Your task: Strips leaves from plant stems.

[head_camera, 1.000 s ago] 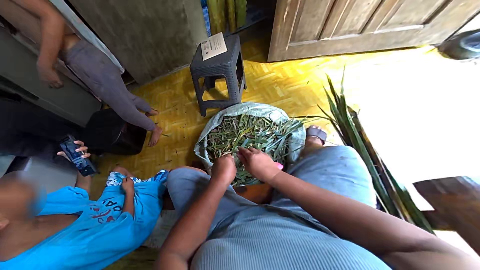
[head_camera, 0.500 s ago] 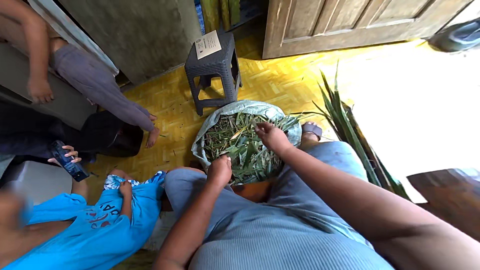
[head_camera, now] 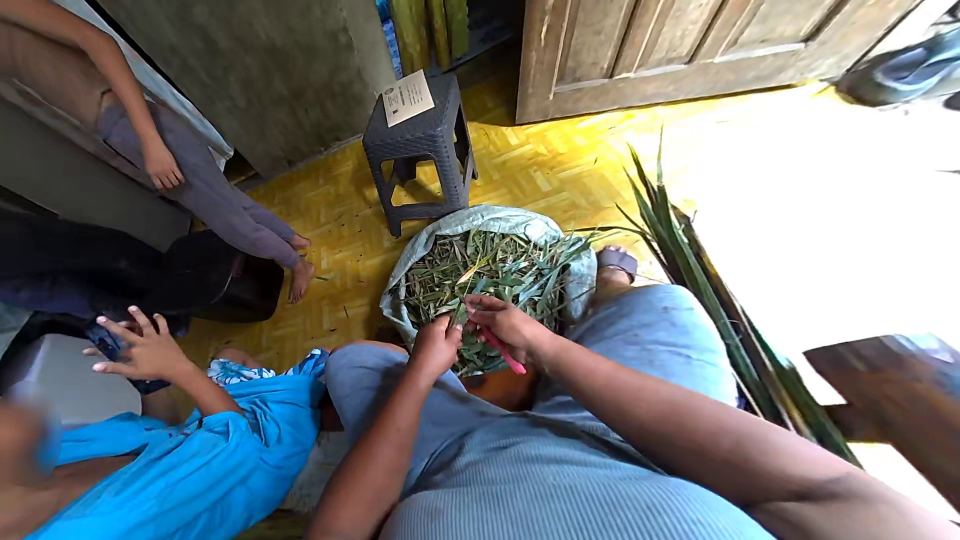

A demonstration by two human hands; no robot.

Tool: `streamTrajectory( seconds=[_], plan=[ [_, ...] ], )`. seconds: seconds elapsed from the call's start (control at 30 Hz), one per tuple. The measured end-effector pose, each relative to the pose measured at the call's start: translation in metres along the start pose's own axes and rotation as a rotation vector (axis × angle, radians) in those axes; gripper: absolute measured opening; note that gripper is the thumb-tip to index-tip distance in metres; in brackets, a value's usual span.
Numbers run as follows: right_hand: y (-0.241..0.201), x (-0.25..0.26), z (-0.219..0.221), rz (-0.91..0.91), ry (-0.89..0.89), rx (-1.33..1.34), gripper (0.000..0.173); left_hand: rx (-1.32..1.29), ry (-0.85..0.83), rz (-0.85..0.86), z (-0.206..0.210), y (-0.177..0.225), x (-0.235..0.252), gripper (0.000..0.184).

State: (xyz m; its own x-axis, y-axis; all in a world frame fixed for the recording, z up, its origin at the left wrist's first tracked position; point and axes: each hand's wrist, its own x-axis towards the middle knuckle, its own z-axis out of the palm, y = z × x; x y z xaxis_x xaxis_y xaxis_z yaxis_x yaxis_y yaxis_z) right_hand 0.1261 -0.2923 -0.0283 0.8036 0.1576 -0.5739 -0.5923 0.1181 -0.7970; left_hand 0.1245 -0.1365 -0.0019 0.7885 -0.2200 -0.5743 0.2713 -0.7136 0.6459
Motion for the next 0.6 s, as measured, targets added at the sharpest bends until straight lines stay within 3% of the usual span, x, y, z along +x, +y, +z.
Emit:
streamTrajectory(
  seconds=[0.4,0.6],
  plan=[
    [0.0,0.014,-0.007,-0.021,0.072,0.093,0.031,-0.083,-0.051,-0.001,0.003,-0.017,-0.021,0.039],
    [-0.004,0.016,-0.008,-0.109,0.066,-0.094,0.031,-0.209,-0.054,-0.002,0.002,-0.022,-0.028,0.037]
  ],
)
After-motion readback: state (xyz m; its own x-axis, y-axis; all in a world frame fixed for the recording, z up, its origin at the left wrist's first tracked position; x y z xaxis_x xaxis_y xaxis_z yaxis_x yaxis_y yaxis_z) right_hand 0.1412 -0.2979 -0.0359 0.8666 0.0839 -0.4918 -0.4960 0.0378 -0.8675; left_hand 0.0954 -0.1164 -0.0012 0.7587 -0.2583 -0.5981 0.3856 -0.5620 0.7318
